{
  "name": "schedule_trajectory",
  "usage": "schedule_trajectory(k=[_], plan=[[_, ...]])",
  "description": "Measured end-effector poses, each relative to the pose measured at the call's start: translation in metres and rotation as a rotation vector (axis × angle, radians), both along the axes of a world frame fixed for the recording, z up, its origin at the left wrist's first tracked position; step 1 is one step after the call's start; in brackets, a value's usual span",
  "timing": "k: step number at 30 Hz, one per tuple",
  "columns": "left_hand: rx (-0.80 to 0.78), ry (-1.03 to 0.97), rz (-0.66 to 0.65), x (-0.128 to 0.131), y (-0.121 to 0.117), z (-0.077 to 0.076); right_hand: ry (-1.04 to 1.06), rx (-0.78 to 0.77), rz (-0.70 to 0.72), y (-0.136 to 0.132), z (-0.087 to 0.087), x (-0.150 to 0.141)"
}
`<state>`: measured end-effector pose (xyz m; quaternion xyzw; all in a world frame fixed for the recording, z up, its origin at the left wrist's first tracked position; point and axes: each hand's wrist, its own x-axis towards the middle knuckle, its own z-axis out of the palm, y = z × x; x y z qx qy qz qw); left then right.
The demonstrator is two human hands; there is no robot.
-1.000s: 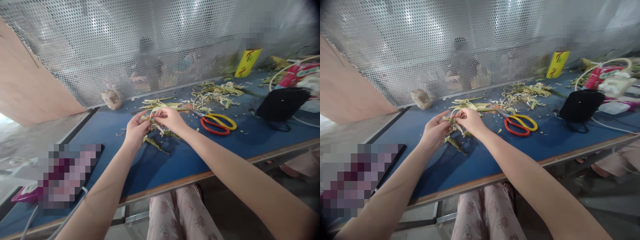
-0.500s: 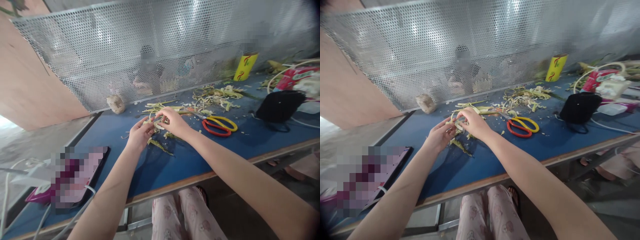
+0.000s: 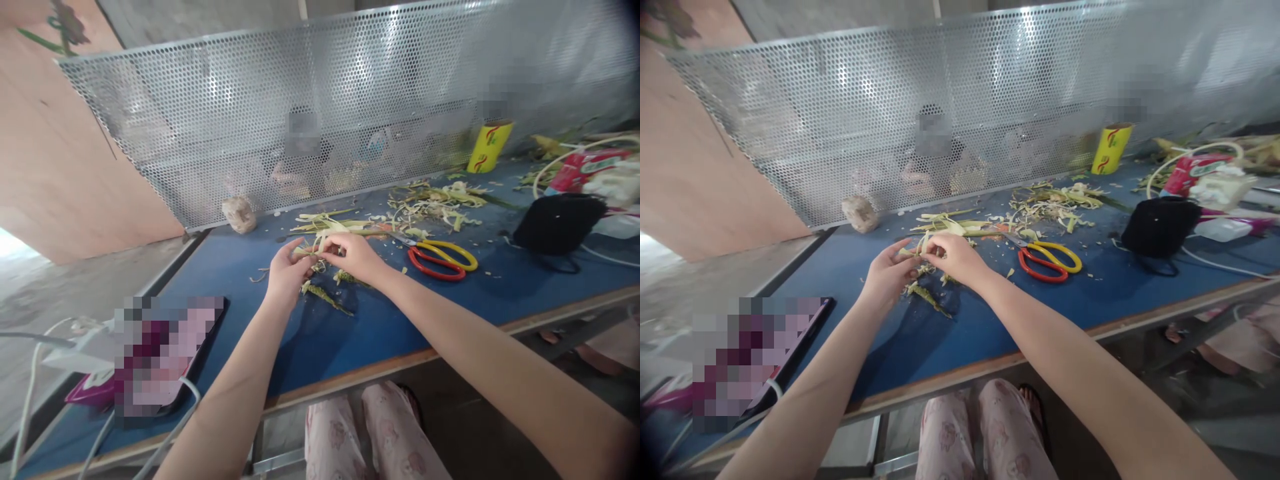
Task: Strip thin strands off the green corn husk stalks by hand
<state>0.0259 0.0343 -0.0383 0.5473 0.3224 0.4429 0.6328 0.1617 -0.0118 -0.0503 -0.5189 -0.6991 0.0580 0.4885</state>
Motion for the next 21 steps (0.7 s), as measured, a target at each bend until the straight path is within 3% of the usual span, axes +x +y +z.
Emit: schedule_trajectory(k=[5, 11, 16, 21], plan=[[0.226, 0.221, 0.008, -0.0021, 0.0021, -0.0027, -0.069, -0.038, 0.027, 0.0009, -0.0015, 0.0011], [0.178, 0.197, -0.006, -0.0017, -0.0002, -0.0040, -0.203, -0.068, -0.025, -0.0043, 0.0022, 0.0005], [0.186, 0.199, -0.022, -0.0003, -0.0021, -0.0041, -0.156, -0.140, -0.119, -0.0027, 0.0004, 0.0006], [0.183, 0.178, -0.018, 0.0002, -0.0016, -0.0036, -0.104, 0.076, -0.264, 0.0000, -0.0015, 0.0020]])
